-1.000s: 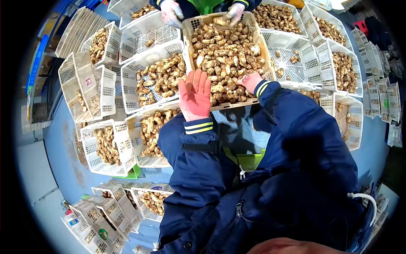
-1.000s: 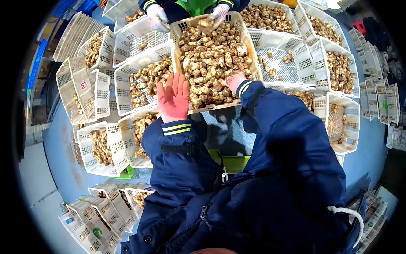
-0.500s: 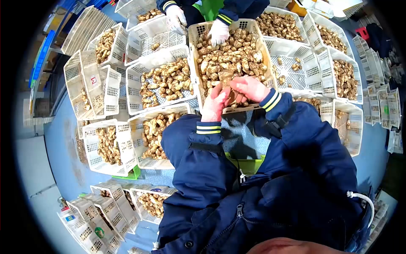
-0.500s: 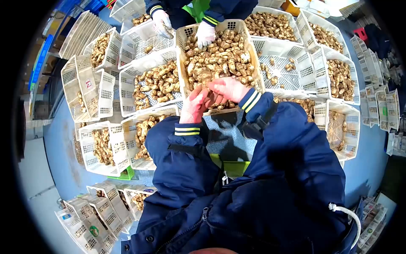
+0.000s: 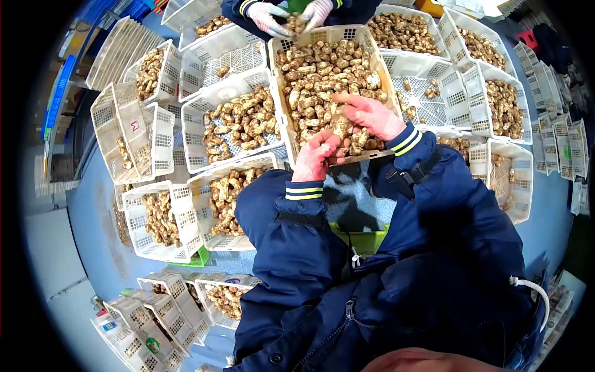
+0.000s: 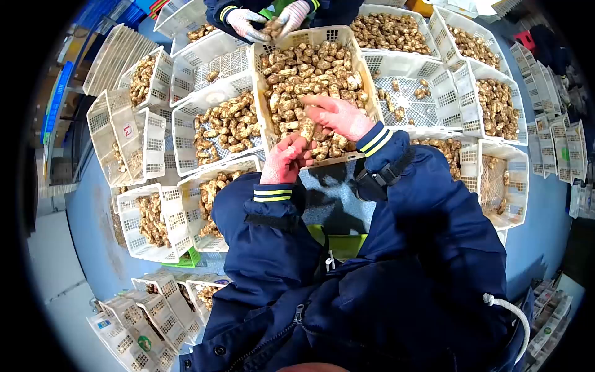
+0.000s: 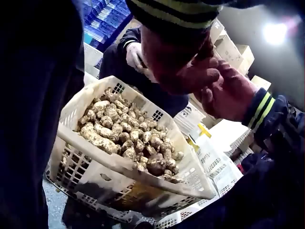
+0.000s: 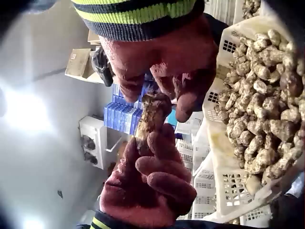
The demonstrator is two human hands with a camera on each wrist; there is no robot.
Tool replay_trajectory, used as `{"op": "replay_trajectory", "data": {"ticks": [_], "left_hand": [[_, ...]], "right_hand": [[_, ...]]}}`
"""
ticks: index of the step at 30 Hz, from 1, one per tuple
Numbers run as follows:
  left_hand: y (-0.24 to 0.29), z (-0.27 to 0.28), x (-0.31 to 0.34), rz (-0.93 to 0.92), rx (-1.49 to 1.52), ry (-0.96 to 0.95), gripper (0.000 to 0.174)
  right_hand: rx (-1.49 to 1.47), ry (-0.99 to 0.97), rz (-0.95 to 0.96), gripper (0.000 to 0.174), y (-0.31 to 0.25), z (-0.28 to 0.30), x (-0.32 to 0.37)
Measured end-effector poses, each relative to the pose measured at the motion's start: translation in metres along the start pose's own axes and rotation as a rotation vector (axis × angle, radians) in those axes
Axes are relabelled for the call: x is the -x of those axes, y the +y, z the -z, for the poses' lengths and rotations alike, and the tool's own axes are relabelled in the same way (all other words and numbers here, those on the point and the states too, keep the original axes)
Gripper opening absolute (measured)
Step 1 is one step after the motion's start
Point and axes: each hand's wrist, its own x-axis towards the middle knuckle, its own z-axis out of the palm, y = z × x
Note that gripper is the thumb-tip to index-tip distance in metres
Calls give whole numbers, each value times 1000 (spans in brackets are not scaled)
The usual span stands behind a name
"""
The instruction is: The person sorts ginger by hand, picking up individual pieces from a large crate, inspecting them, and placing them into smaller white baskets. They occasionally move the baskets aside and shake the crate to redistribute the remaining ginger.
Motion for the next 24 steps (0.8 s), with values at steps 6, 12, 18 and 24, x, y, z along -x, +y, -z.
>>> {"op": "replay_trajectory", "data": {"ticks": [6,12,18,24], "left_hand": [[-15,8,-7,89,-62,118,28],[-9,11,-5,35,-136,168,20],[-13,8,-8,-64,-51,198,16],[-10,0,-13,-176,-26,52,29]], "right_hand": [[175,74,35,37,-9,-6,2],[-35,99,153,39,1,-11,0],[32,339,158,38,0,-8,-4],[-358,151,322,51,4,-12,-6]]}}
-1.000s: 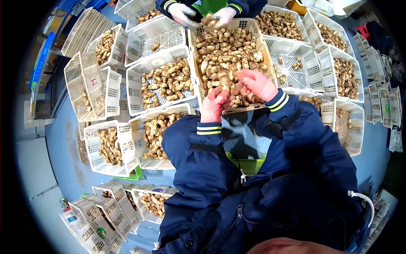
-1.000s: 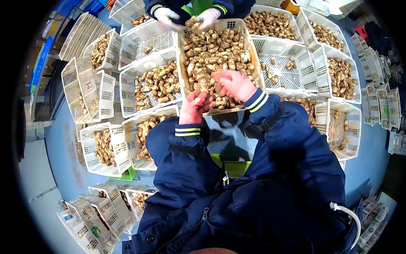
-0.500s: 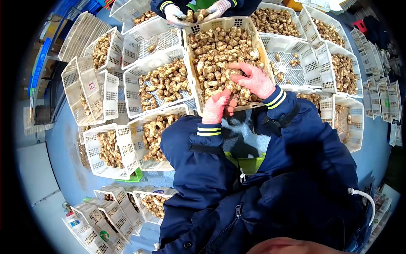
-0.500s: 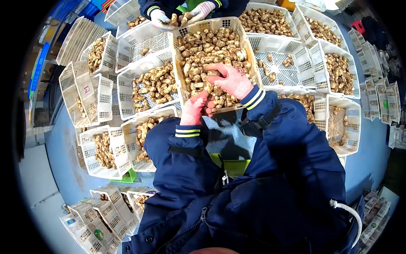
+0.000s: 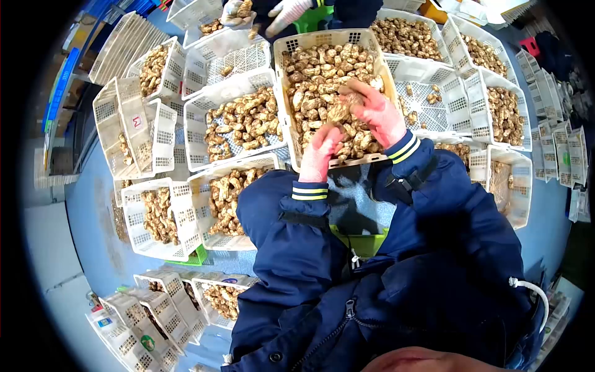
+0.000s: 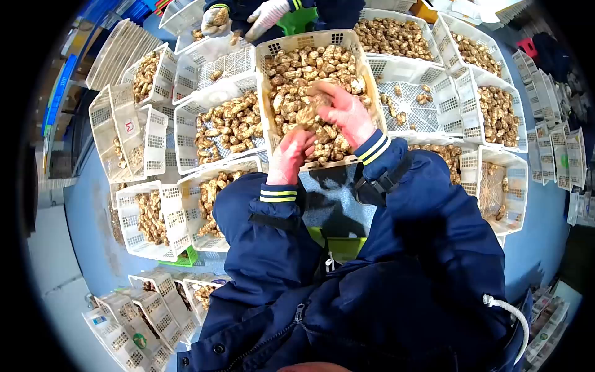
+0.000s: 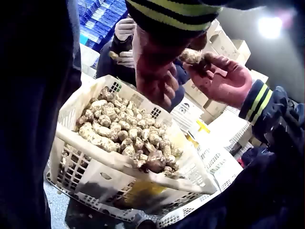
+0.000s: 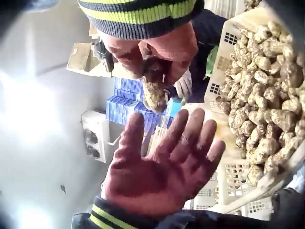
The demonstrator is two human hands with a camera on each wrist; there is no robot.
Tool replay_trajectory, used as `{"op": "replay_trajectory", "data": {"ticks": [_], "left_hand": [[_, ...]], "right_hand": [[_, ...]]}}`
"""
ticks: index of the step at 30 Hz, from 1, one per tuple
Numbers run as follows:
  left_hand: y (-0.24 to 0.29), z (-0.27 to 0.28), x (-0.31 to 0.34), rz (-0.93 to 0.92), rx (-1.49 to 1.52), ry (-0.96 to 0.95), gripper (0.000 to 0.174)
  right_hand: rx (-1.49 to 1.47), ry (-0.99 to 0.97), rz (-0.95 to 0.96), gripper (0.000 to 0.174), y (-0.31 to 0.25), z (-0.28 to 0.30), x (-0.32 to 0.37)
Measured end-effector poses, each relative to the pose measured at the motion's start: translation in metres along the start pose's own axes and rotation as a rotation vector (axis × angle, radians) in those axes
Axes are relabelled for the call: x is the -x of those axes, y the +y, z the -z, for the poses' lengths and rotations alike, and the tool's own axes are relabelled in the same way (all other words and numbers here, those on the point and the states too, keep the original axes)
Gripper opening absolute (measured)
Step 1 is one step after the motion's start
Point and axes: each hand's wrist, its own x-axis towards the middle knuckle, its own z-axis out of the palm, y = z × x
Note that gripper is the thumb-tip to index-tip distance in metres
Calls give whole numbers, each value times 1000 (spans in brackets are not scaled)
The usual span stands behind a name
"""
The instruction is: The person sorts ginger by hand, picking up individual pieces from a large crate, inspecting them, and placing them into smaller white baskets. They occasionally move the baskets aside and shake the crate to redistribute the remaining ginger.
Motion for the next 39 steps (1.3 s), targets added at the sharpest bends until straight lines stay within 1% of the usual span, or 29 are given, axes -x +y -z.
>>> {"op": "replay_trajectory", "data": {"ticks": [1,2,4,5,7,8,10,11,13,15,17,18,19,20,21,22,23,25,27,28,29,31,32,33,35,36,37,38,39], "left_hand": [[0,3,0,-27,220,-71,29],[-2,1,4,-17,265,70,28],[-1,2,4,-100,345,141,26],[0,2,5,-141,395,180,24],[2,1,5,-144,438,173,23],[2,0,5,-151,478,189,22],[3,-1,6,-157,519,205,22],[2,1,5,-176,525,175,23],[0,3,4,-213,538,113,25],[0,3,3,-236,485,138,25],[1,4,3,-259,431,163,25],[5,3,4,-269,421,163,25],[10,1,5,-280,412,161,25],[11,3,8,-214,379,206,26],[12,3,9,-211,378,204,26],[12,3,10,-204,360,195,26],[13,2,10,-196,344,187,26],[13,2,9,-201,335,140,25],[8,0,5,-213,388,155,25],[8,4,7,-203,337,80,27],[9,5,5,-201,349,75,26],[7,4,4,-205,370,113,27],[8,5,8,-177,355,147,29],[4,8,7,-172,359,144,29],[-2,14,6,-86,361,102,29],[-2,19,5,-16,406,131,30],[-4,33,-1,-49,564,91,38],[8,41,-3,-149,809,150,44],[23,45,-3,-247,1052,210,51]], "right_hand": [[111,-110,48,54,1,-1,0],[99,-154,-24,56,-2,-6,1],[77,-219,-114,59,-12,-16,7],[241,-263,-75,60,-10,-17,4],[247,-285,-181,58,-13,-18,8],[246,-286,-181,58,-11,-18,8],[340,-331,-153,55,-8,-17,9],[340,-331,-153,55,-9,-19,8],[707,-423,24,55,-14,-21,6],[666,-415,-21,51,-18,-26,8],[462,-243,-106,47,-12,-19,9],[487,-155,-127,41,-15,-18,8],[415,-81,-94,37,-14,-13,6],[457,-19,-104,36,-12,-5,3],[499,43,-113,35,-9,3,2],[330,55,-98,35,-3,9,3],[351,22,-114,35,-6,14,3],[374,60,-118,34,-4,17,1],[526,82,-162,34,-11,15,1],[394,54,-115,34,-9,17,2],[422,52,-138,33,-8,19,-2],[502,54,-143,33,-12,29,-6],[434,37,-100,31,-7,41,-10],[750,141,-67,31,-23,39,-12],[617,131,-168,32,-8,84,-24],[998,196,-370,32,-28,76,-26],[1140,136,-304,31,-14,98,-31],[1259,127,-402,31,-1,116,-35],[1444,82,-468,30,5,120,-34]]}}
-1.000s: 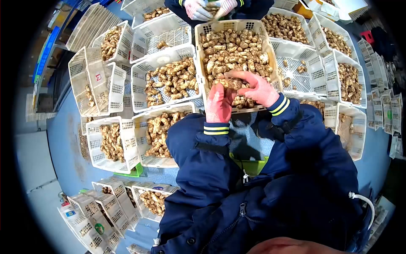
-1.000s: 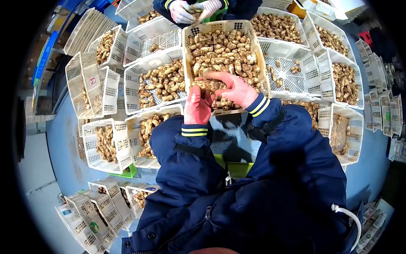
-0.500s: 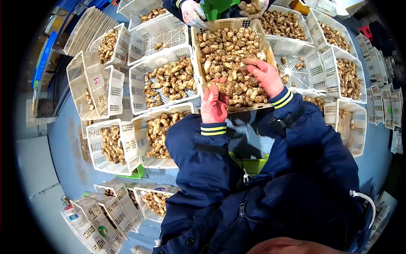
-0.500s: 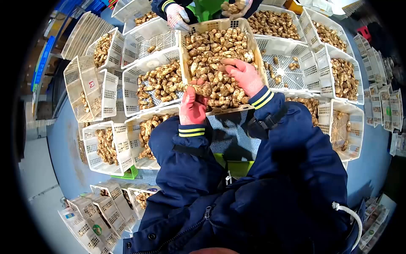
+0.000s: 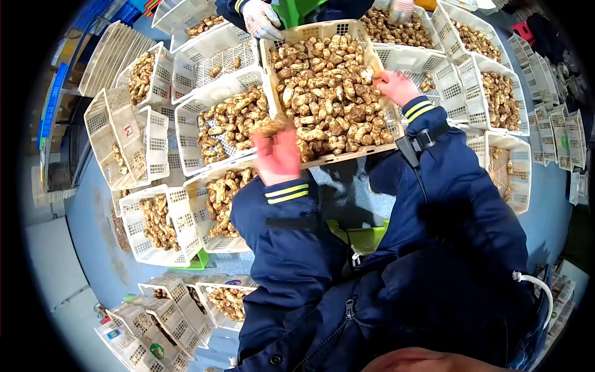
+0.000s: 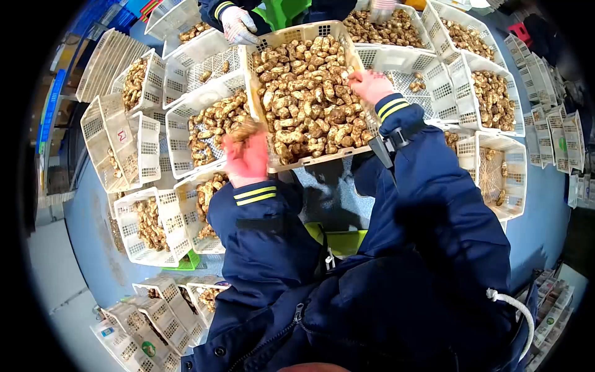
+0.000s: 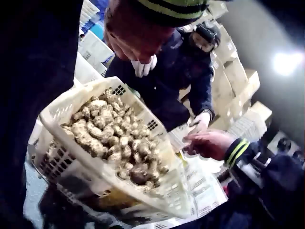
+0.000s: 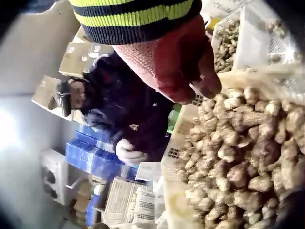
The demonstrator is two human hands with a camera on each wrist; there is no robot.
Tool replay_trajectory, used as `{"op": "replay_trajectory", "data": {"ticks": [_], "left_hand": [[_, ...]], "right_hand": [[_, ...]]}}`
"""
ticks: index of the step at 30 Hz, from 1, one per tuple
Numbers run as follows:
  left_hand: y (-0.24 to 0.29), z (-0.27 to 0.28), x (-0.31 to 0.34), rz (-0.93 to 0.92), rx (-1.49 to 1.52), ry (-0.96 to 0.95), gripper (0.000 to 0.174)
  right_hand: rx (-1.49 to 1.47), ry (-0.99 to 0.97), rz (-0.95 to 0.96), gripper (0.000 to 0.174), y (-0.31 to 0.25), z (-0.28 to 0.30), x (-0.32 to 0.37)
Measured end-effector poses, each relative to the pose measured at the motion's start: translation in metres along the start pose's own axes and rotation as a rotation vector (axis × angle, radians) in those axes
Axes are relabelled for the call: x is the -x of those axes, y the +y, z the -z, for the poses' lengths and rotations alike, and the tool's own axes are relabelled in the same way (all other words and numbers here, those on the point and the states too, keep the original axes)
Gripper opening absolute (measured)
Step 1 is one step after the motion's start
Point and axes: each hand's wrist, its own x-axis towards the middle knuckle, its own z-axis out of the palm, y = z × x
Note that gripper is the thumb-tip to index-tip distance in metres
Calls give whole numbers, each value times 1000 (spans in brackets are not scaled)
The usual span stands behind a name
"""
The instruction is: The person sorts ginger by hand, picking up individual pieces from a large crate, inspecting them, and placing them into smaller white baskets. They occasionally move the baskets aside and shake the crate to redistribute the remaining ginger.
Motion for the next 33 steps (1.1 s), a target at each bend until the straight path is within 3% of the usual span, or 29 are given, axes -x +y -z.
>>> {"op": "replay_trajectory", "data": {"ticks": [2,3,4,6,8,10,11,12,14,15,18,20,21,22,24,25,26,27,28,32,33], "left_hand": [[15,-13,7,-103,55,29,58],[12,-11,4,-167,37,109,60],[8,-3,-1,-111,-41,138,51],[-8,-6,5,25,-231,26,41],[-14,-8,9,183,-265,-94,36],[-14,-5,9,214,-330,-81,35],[-15,-2,10,173,-414,-43,32],[-15,6,7,157,-476,-48,32],[-20,18,4,153,-580,-94,32],[-27,20,5,163,-617,-83,32],[-39,14,11,291,-814,-62,43],[-43,6,18,293,-762,-92,47],[-44,2,18,303,-780,-62,49],[-46,-1,19,294,-683,-100,42],[-43,1,15,243,-656,-177,39],[-41,3,15,242,-658,-176,39],[-39,4,16,182,-684,-162,36],[-38,4,17,124,-710,-149,34],[-38,4,17,127,-710,-148,34],[-38,7,16,130,-713,-192,29],[-37,7,16,142,-736,-178,29]], "right_hand": [[462,-58,-2,30,-3,-11,4],[490,-181,12,29,-12,-12,11],[595,-155,182,32,3,-36,3],[960,-192,225,33,16,-76,-15],[854,-168,140,24,-7,-70,1],[923,-247,198,23,-3,-73,-10],[874,-196,109,26,1,-73,-13],[742,44,165,25,-8,-62,-2],[121,-74,134,32,-28,-22,7],[130,-69,148,32,-40,-6,14],[-777,-267,209,40,-73,12,46],[-909,-163,453,39,-83,0,61],[-840,-177,517,39,-89,-2,72],[-896,-281,454,36,-96,-4,82],[-677,-201,804,33,-104,-12,86],[-555,-118,829,30,-106,-12,89],[-556,-120,828,30,-107,-8,91],[-657,-120,653,29,-108,-4,93],[-752,-119,475,28,-108,-2,94],[-773,-34,199,26,-86,-6,79],[-728,-11,292,27,-83,-7,79]]}}
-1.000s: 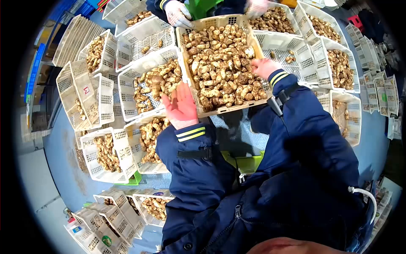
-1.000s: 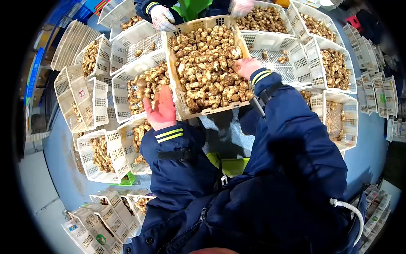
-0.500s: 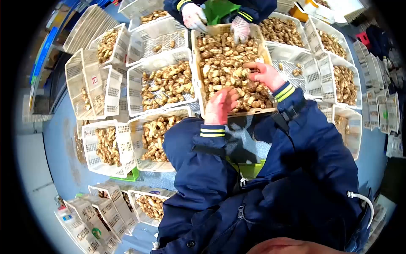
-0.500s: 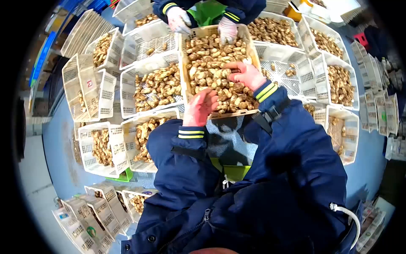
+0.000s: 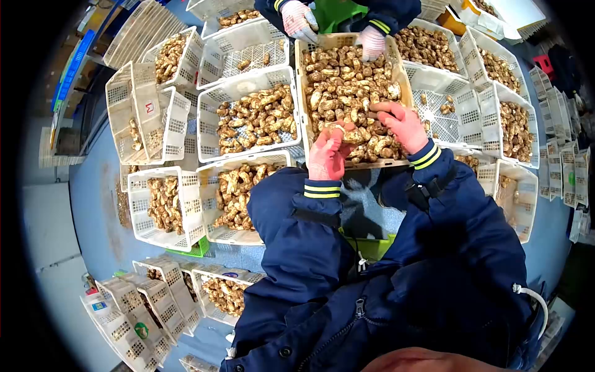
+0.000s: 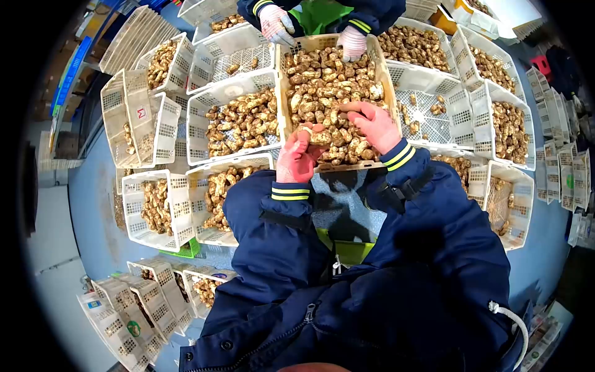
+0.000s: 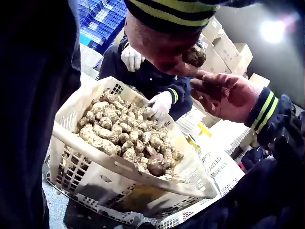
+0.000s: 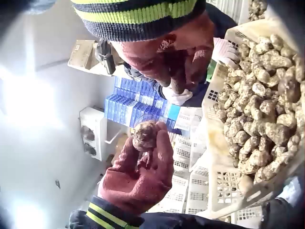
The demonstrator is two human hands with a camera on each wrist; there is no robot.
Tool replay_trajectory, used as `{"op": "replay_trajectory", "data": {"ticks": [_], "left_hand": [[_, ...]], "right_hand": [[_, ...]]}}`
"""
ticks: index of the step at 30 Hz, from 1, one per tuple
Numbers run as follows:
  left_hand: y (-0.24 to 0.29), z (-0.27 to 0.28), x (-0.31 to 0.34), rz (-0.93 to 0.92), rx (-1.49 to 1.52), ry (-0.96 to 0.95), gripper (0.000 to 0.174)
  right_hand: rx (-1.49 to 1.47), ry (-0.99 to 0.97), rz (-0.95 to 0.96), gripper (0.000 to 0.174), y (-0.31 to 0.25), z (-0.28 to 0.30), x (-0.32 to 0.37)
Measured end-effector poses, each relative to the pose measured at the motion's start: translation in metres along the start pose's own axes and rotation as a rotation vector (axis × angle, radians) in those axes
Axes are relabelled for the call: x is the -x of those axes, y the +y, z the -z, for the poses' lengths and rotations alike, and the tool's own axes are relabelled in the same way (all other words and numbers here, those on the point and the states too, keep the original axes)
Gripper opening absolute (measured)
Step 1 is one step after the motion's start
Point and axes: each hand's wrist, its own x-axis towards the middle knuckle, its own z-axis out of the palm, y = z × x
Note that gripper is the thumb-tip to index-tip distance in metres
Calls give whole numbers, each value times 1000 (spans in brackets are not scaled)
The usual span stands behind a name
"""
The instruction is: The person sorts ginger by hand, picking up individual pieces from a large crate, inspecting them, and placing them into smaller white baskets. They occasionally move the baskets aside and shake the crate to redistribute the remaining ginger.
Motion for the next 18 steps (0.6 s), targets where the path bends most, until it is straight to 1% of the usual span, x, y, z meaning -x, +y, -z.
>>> {"op": "replay_trajectory", "data": {"ticks": [1,2,3,5,6,7,8,9,10,11,13,14,15,17,18], "left_hand": [[1,0,1,14,-20,11,28],[6,-6,3,15,-19,27,20],[-4,2,-1,8,-11,106,18],[-20,22,-7,-28,-42,203,29],[-17,11,-4,-8,-20,236,29],[-22,14,-5,-167,-267,254,28],[-30,18,-6,-322,-518,313,27],[-27,17,-5,-44,38,415,27],[-8,5,7,-33,63,414,26],[-4,9,6,-84,3,485,30],[-1,13,4,-269,-30,602,36],[3,11,4,-309,12,615,41],[6,5,8,-378,47,641,42],[7,6,10,-425,61,621,40],[11,4,10,-385,48,618,39]], "right_hand": [[45,-20,94,28,3,-1,0],[-173,-88,7,30,-7,-7,3],[-43,-126,82,36,0,-14,0],[31,-184,217,43,9,-39,0],[452,-172,369,46,7,-48,0],[409,-250,303,43,7,-59,-3],[356,-313,250,41,21,-70,-13],[303,-380,195,40,43,-82,-25],[246,-466,183,39,52,-89,-42],[188,-551,166,39,61,-96,-59],[342,-655,-17,36,45,-105,-98],[310,-622,-84,34,32,-111,-119],[276,-590,-157,33,21,-118,-138],[458,-315,-56,28,35,-140,-177],[29,-215,-136,25,6,-142,-193]]}}
